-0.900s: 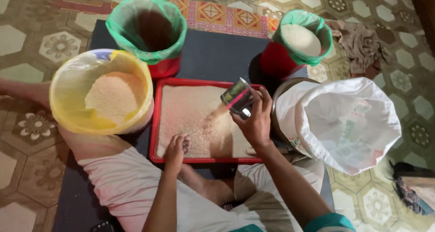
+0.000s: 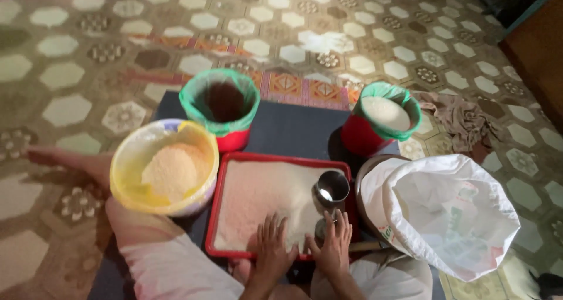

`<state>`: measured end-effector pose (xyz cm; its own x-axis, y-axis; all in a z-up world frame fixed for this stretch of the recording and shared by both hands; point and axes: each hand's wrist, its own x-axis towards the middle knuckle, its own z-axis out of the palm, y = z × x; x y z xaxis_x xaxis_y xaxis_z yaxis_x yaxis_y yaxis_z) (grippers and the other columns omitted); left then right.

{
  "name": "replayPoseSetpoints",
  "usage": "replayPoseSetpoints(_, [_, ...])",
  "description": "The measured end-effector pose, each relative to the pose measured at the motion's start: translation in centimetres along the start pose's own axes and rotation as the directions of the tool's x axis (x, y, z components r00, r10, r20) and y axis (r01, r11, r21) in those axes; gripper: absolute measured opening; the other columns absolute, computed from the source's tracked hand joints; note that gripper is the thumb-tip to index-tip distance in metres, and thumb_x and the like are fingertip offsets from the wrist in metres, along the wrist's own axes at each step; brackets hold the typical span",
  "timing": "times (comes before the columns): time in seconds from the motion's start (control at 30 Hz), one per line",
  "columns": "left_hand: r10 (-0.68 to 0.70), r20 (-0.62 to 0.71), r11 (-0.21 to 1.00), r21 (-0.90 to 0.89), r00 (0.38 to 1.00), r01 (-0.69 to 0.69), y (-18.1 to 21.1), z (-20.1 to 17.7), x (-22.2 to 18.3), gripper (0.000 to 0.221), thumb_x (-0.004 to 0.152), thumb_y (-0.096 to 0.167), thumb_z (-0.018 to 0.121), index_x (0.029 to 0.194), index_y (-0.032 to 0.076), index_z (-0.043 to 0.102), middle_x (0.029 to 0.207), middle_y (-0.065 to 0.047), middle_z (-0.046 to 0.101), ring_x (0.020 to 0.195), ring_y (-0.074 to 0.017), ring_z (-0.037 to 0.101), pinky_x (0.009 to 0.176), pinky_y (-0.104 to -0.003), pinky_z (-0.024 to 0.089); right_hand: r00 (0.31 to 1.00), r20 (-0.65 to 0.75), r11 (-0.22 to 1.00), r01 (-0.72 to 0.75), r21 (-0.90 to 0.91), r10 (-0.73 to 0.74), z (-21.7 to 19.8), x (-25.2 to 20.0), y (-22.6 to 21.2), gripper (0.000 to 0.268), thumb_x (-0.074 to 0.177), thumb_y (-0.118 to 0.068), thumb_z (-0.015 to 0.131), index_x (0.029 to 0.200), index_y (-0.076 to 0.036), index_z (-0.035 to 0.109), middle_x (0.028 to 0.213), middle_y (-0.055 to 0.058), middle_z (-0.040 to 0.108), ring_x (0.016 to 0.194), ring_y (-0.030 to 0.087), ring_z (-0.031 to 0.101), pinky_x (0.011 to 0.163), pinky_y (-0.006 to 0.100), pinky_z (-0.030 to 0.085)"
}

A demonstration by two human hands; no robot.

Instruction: The person measures and transfers grains or powders from a tray into various containers using metal cups while sitting on the floor.

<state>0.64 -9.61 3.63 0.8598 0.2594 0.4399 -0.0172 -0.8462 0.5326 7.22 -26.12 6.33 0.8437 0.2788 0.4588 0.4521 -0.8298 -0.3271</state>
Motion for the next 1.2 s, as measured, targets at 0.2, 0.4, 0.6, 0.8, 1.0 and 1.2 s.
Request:
replayPoseSetpoints(0.2, [0.053, 0.118, 0.973, 0.215, 0.992, -0.078, -2.7, 1.4, -1.2, 0.093, 0.074, 0.044, 0.077, 0.153, 0.010, 0.040, 0.163, -0.022, 0.029, 0.151, -0.0422, 0.023, 0.114, -0.061, 0.025, 0.950, 0.310, 0.975, 0.028, -0.219, 0.042, 3.2, 1.5, 2.1, 0.087, 0.079, -0.056, 0.072, 0.150, -0.014, 0.044, 0.166, 0.019, 0.022, 0.156, 0.038, 0.012, 0.123, 0.063, 0.008])
replayPoseSetpoints(0.4, [0.060, 0.032, 0.958, 0.278, 0.998, -0.067, -2.2, 0.9, -1.3, 0.100, 0.067, 0.048, 0.078, 0.153, 0.013, 0.040, 0.163, -0.020, 0.031, 0.147, -0.0418, 0.032, 0.115, -0.060, 0.027, 1.000, 0.008, 1.000, 0.010, -0.002, -0.010, 2.6, 0.9, 3.6, 0.103, 0.065, -0.034, 0.084, 0.154, -0.010, 0.038, 0.157, 0.025, 0.035, 0.145, 0.044, 0.034, 0.116, 0.055, 0.031])
replayPoseSetpoints(0.6, [0.026, 0.203, 0.993, 0.110, 0.979, -0.049, -2.1, 1.0, -1.3, 0.104, 0.074, 0.041, 0.083, 0.157, 0.008, 0.030, 0.163, -0.028, 0.021, 0.150, -0.0502, 0.017, 0.117, -0.066, 0.013, 0.933, 0.186, 0.947, -0.320, 0.031, 0.309, 1.0, -0.4, 4.9, 0.100, 0.065, -0.036, 0.089, 0.151, -0.020, 0.041, 0.140, 0.014, 0.050, 0.117, 0.038, 0.055, 0.096, 0.048, 0.054])
replayPoseSetpoints(0.8, [0.203, -0.006, 0.974, -0.101, 0.979, -0.203, 3.3, -2.9, 2.7, 0.114, 0.060, 0.032, 0.095, 0.151, 0.002, 0.033, 0.156, -0.027, 0.032, 0.143, -0.0468, 0.038, 0.118, -0.055, 0.035, 0.922, 0.363, 0.966, -0.205, 0.156, 0.137, -4.1, 4.5, -3.3, 0.106, 0.067, -0.043, 0.088, 0.153, -0.013, 0.034, 0.137, 0.013, 0.057, 0.123, 0.031, 0.057, 0.102, 0.045, 0.050])
replayPoseSetpoints(1.0, [-0.031, 0.022, 0.954, -0.299, 0.999, 0.036, 3.0, -9.2, 8.4, 0.081, 0.083, 0.048, 0.083, 0.138, -0.001, 0.049, 0.130, -0.022, 0.061, 0.113, -0.0336, 0.067, 0.090, -0.042, 0.063, 0.849, 0.522, 0.773, -0.272, 0.573, -0.088, -6.1, 10.6, -5.8, 0.111, 0.077, -0.075, 0.058, 0.160, -0.014, 0.016, 0.161, 0.022, 0.033, 0.145, 0.040, 0.040, 0.115, 0.060, 0.040])
replayPoseSetpoints(1.2, [-0.143, 0.012, 0.980, -0.140, 0.990, 0.144, -2.1, -8.5, 10.0, 0.093, 0.062, 0.031, 0.094, 0.141, 0.010, 0.050, 0.132, -0.010, 0.058, 0.120, -0.0293, 0.057, 0.097, -0.039, 0.052, 0.958, 0.265, 0.950, -0.019, -0.311, 0.106, 4.7, 15.0, 6.2, 0.122, 0.070, -0.074, 0.075, 0.161, -0.014, 0.021, 0.165, 0.027, 0.017, 0.152, 0.047, 0.016, 0.119, 0.061, 0.018])
